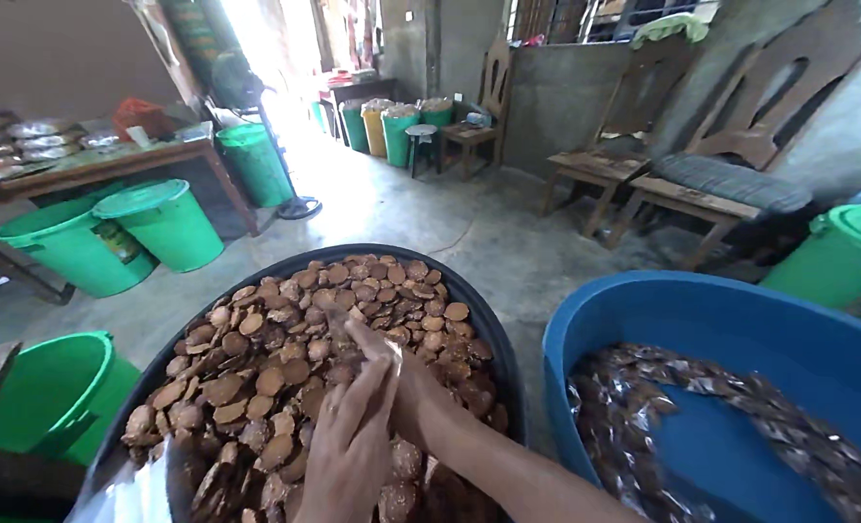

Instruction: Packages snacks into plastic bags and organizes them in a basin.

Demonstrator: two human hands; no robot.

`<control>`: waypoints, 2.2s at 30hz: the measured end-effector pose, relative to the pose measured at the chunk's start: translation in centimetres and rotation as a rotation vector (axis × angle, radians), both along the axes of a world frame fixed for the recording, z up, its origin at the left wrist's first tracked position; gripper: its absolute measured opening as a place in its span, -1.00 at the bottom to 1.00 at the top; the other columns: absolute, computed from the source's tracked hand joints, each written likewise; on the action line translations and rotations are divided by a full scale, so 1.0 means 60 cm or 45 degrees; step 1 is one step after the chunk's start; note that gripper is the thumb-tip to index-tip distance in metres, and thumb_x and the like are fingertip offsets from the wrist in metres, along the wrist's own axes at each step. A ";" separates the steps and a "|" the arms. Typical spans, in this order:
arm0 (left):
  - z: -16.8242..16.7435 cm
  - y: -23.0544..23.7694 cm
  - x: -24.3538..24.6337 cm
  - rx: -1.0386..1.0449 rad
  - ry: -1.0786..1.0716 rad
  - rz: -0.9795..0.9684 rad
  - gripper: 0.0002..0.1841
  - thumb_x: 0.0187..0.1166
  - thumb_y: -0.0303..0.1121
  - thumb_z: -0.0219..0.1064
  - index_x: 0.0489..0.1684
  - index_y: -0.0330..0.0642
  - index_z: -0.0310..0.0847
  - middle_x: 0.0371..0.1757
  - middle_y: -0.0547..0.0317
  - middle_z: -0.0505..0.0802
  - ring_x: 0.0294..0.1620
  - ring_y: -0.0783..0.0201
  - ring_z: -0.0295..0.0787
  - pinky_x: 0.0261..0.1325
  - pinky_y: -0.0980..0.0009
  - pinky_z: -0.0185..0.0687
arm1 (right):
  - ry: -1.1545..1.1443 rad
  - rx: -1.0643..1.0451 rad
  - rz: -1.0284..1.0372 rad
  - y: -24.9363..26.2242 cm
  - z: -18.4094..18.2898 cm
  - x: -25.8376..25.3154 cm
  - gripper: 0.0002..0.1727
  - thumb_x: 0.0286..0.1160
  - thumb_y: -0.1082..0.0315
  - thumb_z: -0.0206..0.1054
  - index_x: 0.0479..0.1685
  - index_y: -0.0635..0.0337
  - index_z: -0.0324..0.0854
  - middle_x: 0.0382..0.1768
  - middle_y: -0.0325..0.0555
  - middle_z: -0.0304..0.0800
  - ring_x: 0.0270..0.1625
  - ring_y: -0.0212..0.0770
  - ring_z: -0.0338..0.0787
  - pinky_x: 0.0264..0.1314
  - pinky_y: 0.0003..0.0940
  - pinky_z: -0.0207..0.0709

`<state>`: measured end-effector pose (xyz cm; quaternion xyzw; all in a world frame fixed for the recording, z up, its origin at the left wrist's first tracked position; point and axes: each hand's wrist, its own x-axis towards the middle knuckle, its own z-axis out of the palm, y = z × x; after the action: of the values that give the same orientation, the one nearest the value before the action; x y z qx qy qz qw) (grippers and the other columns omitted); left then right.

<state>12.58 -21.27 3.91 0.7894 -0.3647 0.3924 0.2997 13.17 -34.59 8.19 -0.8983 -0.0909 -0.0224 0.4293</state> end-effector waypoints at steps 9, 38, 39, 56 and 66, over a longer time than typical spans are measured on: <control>-0.002 0.074 0.039 -1.160 1.424 -1.597 -0.54 0.60 0.07 0.30 0.39 0.14 0.69 0.03 0.16 0.94 -0.25 0.30 0.95 -0.38 0.42 0.88 | -0.114 0.219 0.456 -0.071 0.166 0.048 -0.71 0.74 0.39 0.19 0.24 0.31 0.69 0.06 -0.01 0.81 -0.11 -0.37 0.82 -0.02 -0.43 0.74; 0.025 0.104 0.054 -1.403 1.229 -1.804 -0.33 0.69 -0.14 0.23 0.84 0.04 0.16 0.72 -0.21 0.45 0.54 -0.18 0.60 0.06 0.22 0.87 | 0.523 -0.748 -0.422 -0.112 -0.083 0.177 -0.47 0.74 0.24 0.12 0.62 0.26 0.40 0.50 0.25 0.57 0.47 0.25 0.65 0.43 0.26 0.51; 0.023 0.103 0.055 -1.430 1.226 -1.800 -0.28 0.65 -0.20 0.30 0.84 0.02 0.13 0.70 -0.24 0.46 0.57 -0.21 0.58 0.15 0.18 0.85 | 0.466 -0.736 -0.345 -0.105 -0.079 0.166 -0.52 0.73 0.29 0.14 0.55 0.30 0.47 0.51 0.28 0.54 0.47 0.27 0.64 0.43 0.26 0.51; 0.011 0.092 0.061 -1.342 1.294 -1.349 -0.59 0.58 -0.20 0.39 0.42 0.18 0.70 0.48 0.11 0.75 0.38 0.09 0.78 0.18 0.26 0.85 | 0.534 -1.274 0.494 -0.270 -0.070 0.181 -0.54 0.62 0.41 0.29 0.48 0.36 0.55 0.70 0.21 0.37 0.78 0.30 0.24 0.66 0.43 0.13; -0.002 0.088 0.065 -1.590 1.458 -1.247 -0.33 0.50 0.20 0.31 0.48 -0.05 0.62 0.36 -0.08 0.80 0.24 -0.02 0.85 0.10 0.16 0.88 | 0.045 -1.144 0.382 -0.277 -0.103 0.165 -0.61 0.84 0.37 0.01 0.48 0.39 0.44 0.42 0.40 0.58 0.45 0.38 0.64 0.47 0.26 0.48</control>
<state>16.48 -15.99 3.79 0.3211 -0.1784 -0.0955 0.9252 23.07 -51.21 2.00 -0.9723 -0.2130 0.0967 -0.0017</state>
